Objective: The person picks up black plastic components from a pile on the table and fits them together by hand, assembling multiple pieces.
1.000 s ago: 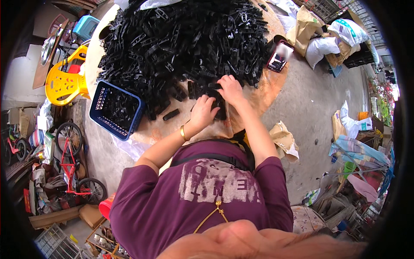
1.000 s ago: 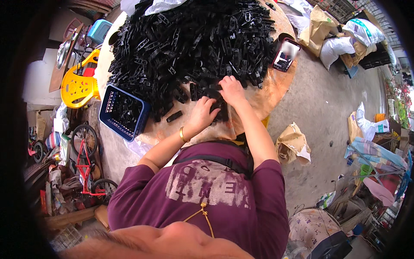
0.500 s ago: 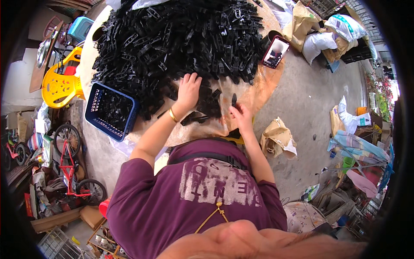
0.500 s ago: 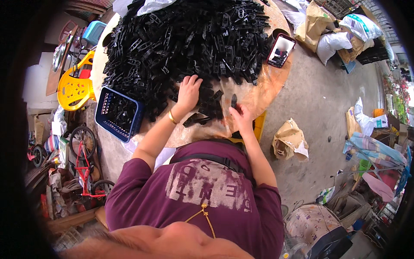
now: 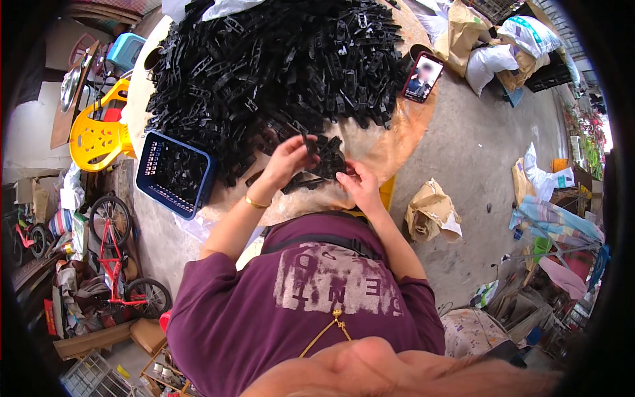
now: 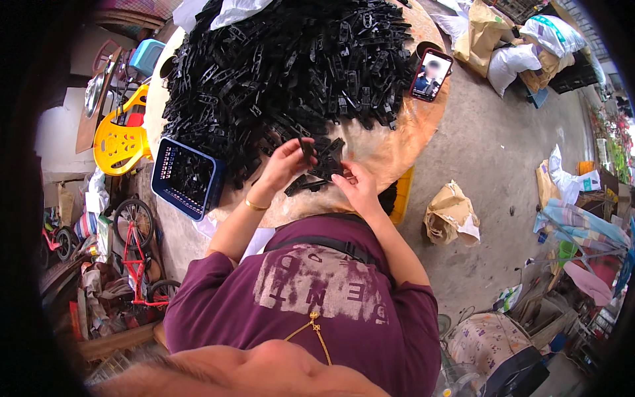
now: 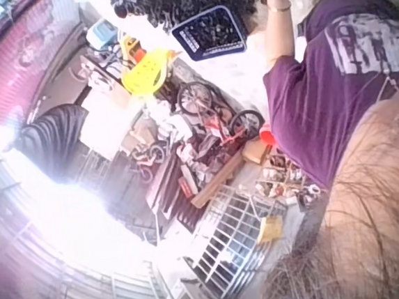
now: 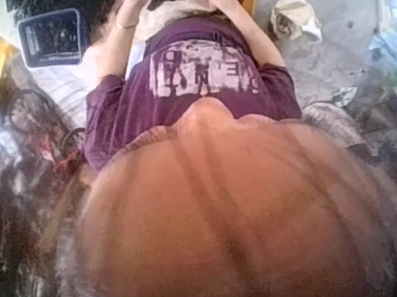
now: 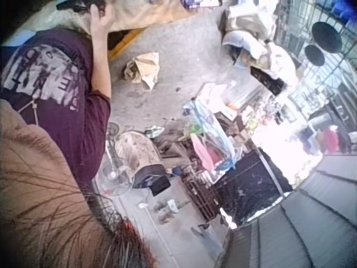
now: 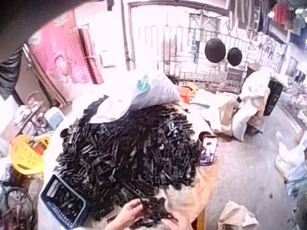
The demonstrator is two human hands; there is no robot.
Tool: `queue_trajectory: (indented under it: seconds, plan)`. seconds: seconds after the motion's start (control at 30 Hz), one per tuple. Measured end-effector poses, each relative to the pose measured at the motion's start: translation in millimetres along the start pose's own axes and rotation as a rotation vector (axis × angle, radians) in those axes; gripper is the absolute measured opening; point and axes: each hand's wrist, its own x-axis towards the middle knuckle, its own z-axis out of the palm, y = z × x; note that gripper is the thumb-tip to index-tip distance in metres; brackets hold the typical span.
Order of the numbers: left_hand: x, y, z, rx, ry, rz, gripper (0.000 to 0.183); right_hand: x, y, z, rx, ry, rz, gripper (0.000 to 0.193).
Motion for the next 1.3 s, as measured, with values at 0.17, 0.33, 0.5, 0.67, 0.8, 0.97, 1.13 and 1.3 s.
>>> queue_trajectory:
  seconds: [0.17,0.33,0.5,0.67,0.8,0.97,1.13,1.3]
  plan:
    - [-26,-9,20,-0.194,-0.14,-0.08,0.035,-3,-34,11,-0.356,-0.002,-0.244,0.028]
    - [-36,-11,22,-0.105,-0.085,-0.046,0.034,-9,-37,13,-0.456,-0.028,-0.351,0.025]
    - [-42,-7,27,-0.178,-0.138,-0.046,0.03,-8,-33,11,-0.101,-0.029,-0.211,0.024]
    - [-38,-21,24,-0.089,-0.035,-0.015,0.028,-10,-50,9,-0.358,-0.127,-0.163,0.025]
    - [-38,-15,22,0.195,-0.015,-0.033,0.026,-12,-48,10,-0.492,-0.112,-0.297,0.026]
    - [-45,-9,39,0.081,0.064,0.009,0.034,-14,-52,16,-0.644,-0.048,-0.396,0.026]
    - [-47,-10,41,0.089,0.068,0.054,0.036,-17,-54,19,-0.41,-0.016,-0.183,0.028]
    - [-49,-10,37,0.232,0.092,0.054,0.034,-15,-51,15,-0.581,-0.049,-0.373,0.029]
